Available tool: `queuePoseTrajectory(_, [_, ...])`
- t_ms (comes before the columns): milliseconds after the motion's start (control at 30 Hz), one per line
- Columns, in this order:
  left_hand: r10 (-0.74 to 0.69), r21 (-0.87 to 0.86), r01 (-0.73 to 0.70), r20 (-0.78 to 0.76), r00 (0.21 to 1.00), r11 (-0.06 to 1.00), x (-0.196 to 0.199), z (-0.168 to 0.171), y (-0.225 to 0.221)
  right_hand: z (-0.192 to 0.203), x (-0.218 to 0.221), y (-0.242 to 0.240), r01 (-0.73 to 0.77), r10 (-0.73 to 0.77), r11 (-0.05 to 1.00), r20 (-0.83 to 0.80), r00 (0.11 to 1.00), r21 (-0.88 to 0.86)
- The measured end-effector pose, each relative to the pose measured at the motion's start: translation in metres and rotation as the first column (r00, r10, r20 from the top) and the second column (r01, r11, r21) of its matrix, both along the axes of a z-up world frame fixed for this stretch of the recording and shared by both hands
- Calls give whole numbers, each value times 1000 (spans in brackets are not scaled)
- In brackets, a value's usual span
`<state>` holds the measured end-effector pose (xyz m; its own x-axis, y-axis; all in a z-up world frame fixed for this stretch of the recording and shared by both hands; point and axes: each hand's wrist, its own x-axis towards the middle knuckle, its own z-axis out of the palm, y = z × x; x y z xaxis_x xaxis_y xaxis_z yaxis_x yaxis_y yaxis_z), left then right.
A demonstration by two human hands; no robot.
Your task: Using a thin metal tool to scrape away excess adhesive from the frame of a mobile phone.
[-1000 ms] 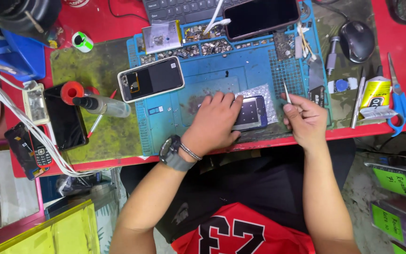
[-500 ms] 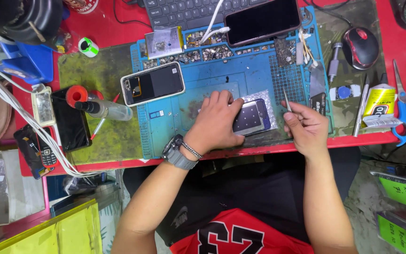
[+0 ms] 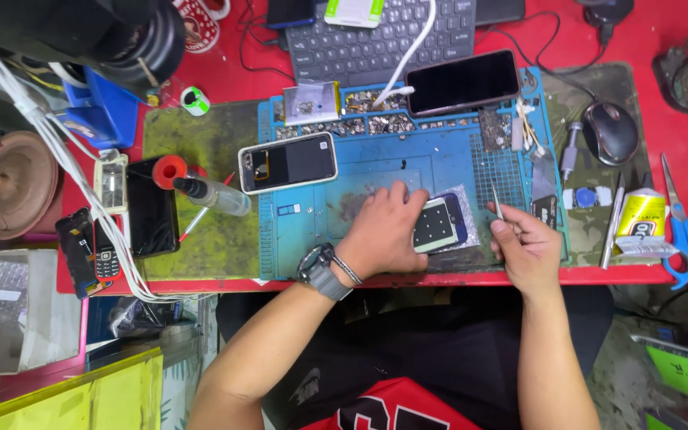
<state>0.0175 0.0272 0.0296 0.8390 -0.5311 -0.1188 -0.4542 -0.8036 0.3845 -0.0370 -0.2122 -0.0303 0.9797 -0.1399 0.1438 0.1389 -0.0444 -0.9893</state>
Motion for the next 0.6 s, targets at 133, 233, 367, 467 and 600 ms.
queuePoseTrajectory(133, [2,85,-7,57,998,996,-6,6,-2,-6,1,-3,-9,9,1000,14,1000,-12])
queuePoseTrajectory(233, [137,-1,-137,-5,991,991,-13,23,4,-18,2,-8,-7,7,1000,14,1000,-14])
queuePoseTrajectory(367, [508,-262,-567,-261,821,781,-27,44,11,-20,1,-8,10,-10,1000,24,1000,-8])
queuePoseTrajectory(467, [631,-232,-702,-315,709,673,-36,43,11,-21,-1,-9,13,-13,1000,23,1000,-14])
queuePoseTrajectory(600, [727,-182,-781,-288,624,598,-38,28,2,-30,1,-13,16,-15,999,30,999,-33])
